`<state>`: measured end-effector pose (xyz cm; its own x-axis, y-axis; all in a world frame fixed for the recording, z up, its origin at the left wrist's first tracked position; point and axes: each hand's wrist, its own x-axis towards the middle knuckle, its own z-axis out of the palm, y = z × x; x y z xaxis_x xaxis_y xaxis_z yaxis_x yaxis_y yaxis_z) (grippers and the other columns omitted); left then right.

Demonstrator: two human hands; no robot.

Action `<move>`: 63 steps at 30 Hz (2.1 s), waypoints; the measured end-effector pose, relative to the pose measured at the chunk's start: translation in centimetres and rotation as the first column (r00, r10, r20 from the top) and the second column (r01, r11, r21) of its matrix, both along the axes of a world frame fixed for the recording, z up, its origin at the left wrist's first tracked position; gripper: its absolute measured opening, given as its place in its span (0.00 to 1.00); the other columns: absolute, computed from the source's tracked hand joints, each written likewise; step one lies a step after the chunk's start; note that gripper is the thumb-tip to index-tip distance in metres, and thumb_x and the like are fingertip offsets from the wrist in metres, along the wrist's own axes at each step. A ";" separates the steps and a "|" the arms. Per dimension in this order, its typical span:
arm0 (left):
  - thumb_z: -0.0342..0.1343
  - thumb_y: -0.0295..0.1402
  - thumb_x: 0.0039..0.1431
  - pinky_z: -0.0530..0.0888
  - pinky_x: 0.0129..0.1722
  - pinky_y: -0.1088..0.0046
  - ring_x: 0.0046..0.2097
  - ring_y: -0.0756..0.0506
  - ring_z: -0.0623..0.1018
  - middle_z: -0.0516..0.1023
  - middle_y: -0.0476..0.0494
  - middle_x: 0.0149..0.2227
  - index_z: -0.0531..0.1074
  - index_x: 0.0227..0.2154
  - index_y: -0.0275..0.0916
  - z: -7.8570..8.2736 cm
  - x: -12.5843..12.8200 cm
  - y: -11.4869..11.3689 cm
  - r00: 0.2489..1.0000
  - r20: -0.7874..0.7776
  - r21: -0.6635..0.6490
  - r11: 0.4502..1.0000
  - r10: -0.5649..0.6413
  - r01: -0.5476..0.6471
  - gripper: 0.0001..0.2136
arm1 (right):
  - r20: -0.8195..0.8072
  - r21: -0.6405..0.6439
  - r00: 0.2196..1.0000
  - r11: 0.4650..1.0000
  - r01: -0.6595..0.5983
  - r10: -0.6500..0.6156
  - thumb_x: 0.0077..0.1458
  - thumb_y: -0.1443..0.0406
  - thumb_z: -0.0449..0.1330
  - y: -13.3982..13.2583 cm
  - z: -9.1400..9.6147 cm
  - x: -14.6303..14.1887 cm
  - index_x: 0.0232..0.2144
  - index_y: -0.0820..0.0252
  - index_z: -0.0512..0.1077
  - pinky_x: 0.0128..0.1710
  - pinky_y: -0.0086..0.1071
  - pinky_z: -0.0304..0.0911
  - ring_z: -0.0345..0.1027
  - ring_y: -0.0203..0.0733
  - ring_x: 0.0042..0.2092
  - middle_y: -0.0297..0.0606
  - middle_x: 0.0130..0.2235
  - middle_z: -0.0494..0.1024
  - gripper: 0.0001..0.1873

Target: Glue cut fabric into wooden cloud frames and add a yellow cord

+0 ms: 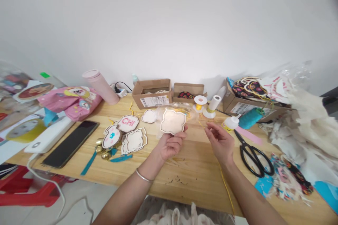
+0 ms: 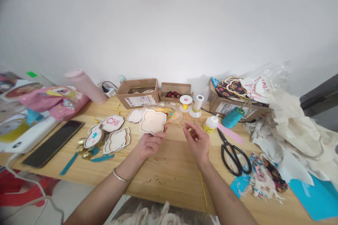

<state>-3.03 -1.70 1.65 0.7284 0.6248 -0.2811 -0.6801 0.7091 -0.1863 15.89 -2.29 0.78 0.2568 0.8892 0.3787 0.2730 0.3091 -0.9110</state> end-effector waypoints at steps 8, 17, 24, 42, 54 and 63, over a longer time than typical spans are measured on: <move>0.38 0.25 0.61 0.56 0.09 0.90 0.13 0.59 0.61 0.58 0.55 0.20 0.61 0.48 0.35 -0.1 0.2 0.1 0.999 -0.001 0.012 0.999 -0.032 0.032 0.14 | -0.004 0.006 1.000 1.000 0.002 -0.002 0.47 0.62 0.60 -0.1 0.3 -0.1 0.33 0.58 0.74 0.19 0.25 0.57 0.57 0.30 0.22 0.34 0.26 0.72 0.09; 0.37 0.26 0.61 0.52 0.09 0.88 0.13 0.58 0.58 0.56 0.55 0.20 0.62 0.47 0.35 0.2 0.5 0.3 0.994 -0.068 0.037 0.996 -0.080 0.083 0.14 | -0.012 0.012 1.000 1.000 0.005 -0.005 0.48 0.61 0.60 -0.1 0.3 -0.1 0.33 0.57 0.75 0.18 0.24 0.57 0.56 0.29 0.21 0.33 0.25 0.71 0.10; 0.37 0.26 0.61 0.53 0.09 0.89 0.14 0.58 0.60 0.58 0.53 0.21 0.62 0.48 0.34 -0.5 0.6 0.3 0.990 -0.075 0.039 0.992 -0.118 0.121 0.14 | 0.008 0.025 1.000 1.000 -0.004 0.004 0.49 0.62 0.59 -0.2 0.4 0.0 0.33 0.57 0.74 0.18 0.24 0.56 0.56 0.29 0.21 0.33 0.25 0.72 0.09; 0.38 0.27 0.62 0.55 0.11 0.91 0.15 0.59 0.60 0.59 0.53 0.21 0.62 0.48 0.32 -0.4 0.8 0.1 0.994 -0.062 0.069 0.993 -0.095 0.099 0.14 | 0.098 0.018 0.994 0.999 -0.051 0.049 0.49 0.64 0.58 -0.3 0.8 -0.1 0.32 0.57 0.74 0.18 0.24 0.57 0.56 0.29 0.21 0.33 0.25 0.72 0.07; 0.41 0.29 0.61 0.54 0.11 0.90 0.16 0.58 0.58 0.59 0.53 0.20 0.62 0.50 0.33 -0.6 1.1 0.3 0.976 -0.161 0.120 0.979 -0.144 0.164 0.15 | 0.141 0.049 0.986 0.994 -0.099 0.091 0.50 0.66 0.57 -0.6 1.1 -0.2 0.34 0.56 0.73 0.18 0.24 0.56 0.56 0.29 0.21 0.32 0.27 0.72 0.07; 0.45 0.31 0.59 0.71 0.22 0.83 0.26 0.54 0.71 0.67 0.48 0.27 0.66 0.46 0.36 -0.6 1.3 0.4 0.939 -0.301 0.230 0.943 -0.164 0.239 0.13 | 0.148 0.068 0.985 0.992 -0.103 0.092 0.50 0.66 0.57 -0.6 1.1 -0.2 0.34 0.56 0.73 0.18 0.24 0.56 0.57 0.29 0.21 0.32 0.27 0.73 0.07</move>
